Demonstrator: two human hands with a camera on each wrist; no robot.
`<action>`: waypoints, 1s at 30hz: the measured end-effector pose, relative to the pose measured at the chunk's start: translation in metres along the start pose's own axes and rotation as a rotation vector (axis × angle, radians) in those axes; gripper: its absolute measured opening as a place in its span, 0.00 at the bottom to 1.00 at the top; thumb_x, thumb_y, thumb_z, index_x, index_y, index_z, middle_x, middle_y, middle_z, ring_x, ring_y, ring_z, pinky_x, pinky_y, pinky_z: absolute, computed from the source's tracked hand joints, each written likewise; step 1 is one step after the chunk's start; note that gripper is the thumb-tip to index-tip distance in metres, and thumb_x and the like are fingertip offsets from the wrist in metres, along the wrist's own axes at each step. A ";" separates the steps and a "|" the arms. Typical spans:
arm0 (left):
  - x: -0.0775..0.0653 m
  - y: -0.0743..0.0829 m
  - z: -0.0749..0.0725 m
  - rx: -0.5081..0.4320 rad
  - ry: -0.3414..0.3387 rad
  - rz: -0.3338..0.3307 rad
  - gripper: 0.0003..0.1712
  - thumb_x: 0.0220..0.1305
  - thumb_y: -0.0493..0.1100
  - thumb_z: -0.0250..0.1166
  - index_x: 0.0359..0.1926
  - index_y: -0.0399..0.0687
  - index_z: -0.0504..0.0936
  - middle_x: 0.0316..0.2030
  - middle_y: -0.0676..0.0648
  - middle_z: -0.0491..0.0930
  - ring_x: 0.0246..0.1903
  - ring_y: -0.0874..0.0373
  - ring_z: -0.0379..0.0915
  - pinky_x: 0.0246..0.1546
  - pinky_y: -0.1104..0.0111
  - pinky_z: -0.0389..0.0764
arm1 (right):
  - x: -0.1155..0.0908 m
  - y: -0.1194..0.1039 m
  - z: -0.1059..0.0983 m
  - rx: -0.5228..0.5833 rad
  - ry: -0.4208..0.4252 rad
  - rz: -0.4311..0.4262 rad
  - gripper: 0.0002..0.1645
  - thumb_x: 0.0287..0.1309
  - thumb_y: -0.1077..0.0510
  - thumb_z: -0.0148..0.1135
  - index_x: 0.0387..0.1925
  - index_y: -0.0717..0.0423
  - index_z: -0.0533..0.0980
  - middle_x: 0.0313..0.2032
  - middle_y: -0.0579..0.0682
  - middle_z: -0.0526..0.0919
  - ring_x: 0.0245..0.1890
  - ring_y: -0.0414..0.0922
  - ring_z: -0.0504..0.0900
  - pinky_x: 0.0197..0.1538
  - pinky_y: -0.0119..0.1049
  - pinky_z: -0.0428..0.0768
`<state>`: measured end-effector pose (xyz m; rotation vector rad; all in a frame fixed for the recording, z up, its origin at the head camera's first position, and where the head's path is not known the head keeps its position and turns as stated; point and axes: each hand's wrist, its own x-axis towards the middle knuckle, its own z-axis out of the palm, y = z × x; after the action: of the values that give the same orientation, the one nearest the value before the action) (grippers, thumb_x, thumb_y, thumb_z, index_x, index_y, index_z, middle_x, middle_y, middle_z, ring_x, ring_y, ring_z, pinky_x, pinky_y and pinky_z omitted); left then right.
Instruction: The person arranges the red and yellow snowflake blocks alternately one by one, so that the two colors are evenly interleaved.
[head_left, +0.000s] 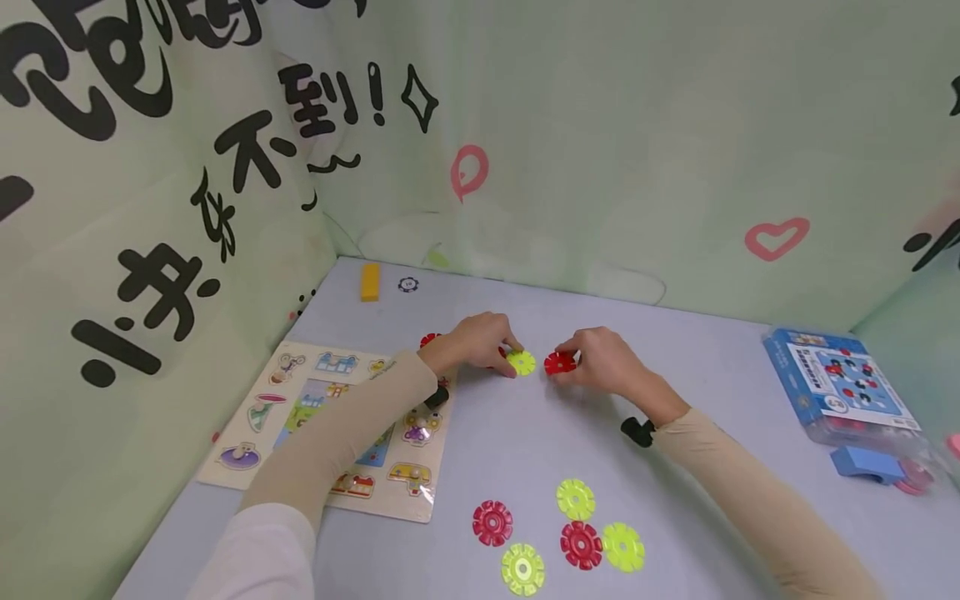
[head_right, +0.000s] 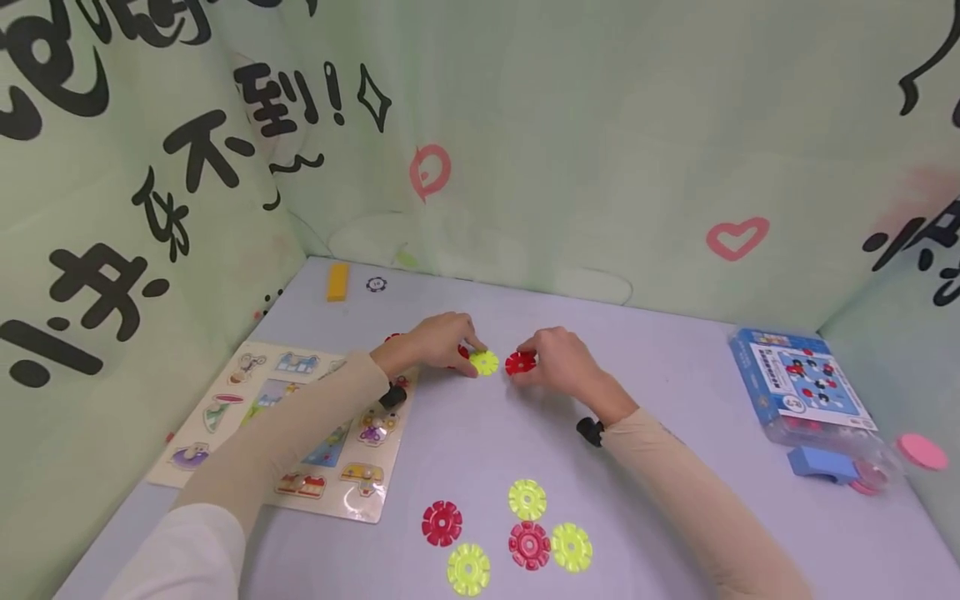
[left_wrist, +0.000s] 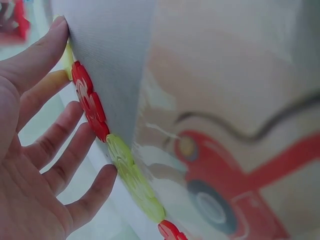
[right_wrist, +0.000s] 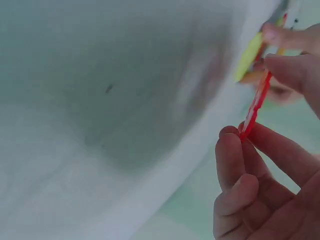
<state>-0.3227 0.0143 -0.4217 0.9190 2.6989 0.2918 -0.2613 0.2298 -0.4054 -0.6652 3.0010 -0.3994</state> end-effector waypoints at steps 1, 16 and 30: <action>0.001 0.000 0.001 0.005 0.002 0.000 0.29 0.49 0.61 0.71 0.54 0.64 0.80 0.49 0.53 0.75 0.42 0.60 0.65 0.38 0.70 0.68 | 0.005 0.004 0.001 0.011 -0.020 0.018 0.26 0.43 0.46 0.74 0.43 0.56 0.84 0.35 0.50 0.85 0.31 0.42 0.76 0.31 0.30 0.75; 0.005 -0.001 0.002 0.016 -0.005 -0.016 0.31 0.48 0.62 0.71 0.55 0.65 0.80 0.48 0.54 0.75 0.42 0.61 0.66 0.39 0.70 0.71 | 0.012 0.016 0.017 0.145 -0.068 -0.047 0.25 0.51 0.54 0.70 0.51 0.59 0.80 0.40 0.54 0.79 0.38 0.46 0.75 0.36 0.32 0.73; 0.012 0.020 0.007 -0.013 -0.009 0.092 0.32 0.50 0.60 0.71 0.57 0.62 0.78 0.50 0.55 0.76 0.47 0.62 0.68 0.39 0.68 0.70 | -0.064 -0.001 0.015 0.185 -0.109 -0.053 0.29 0.43 0.44 0.74 0.49 0.48 0.81 0.38 0.44 0.80 0.37 0.41 0.76 0.37 0.29 0.76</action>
<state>-0.3188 0.0380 -0.4248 1.0403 2.6480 0.3224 -0.2011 0.2521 -0.4202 -0.7258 2.8048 -0.6128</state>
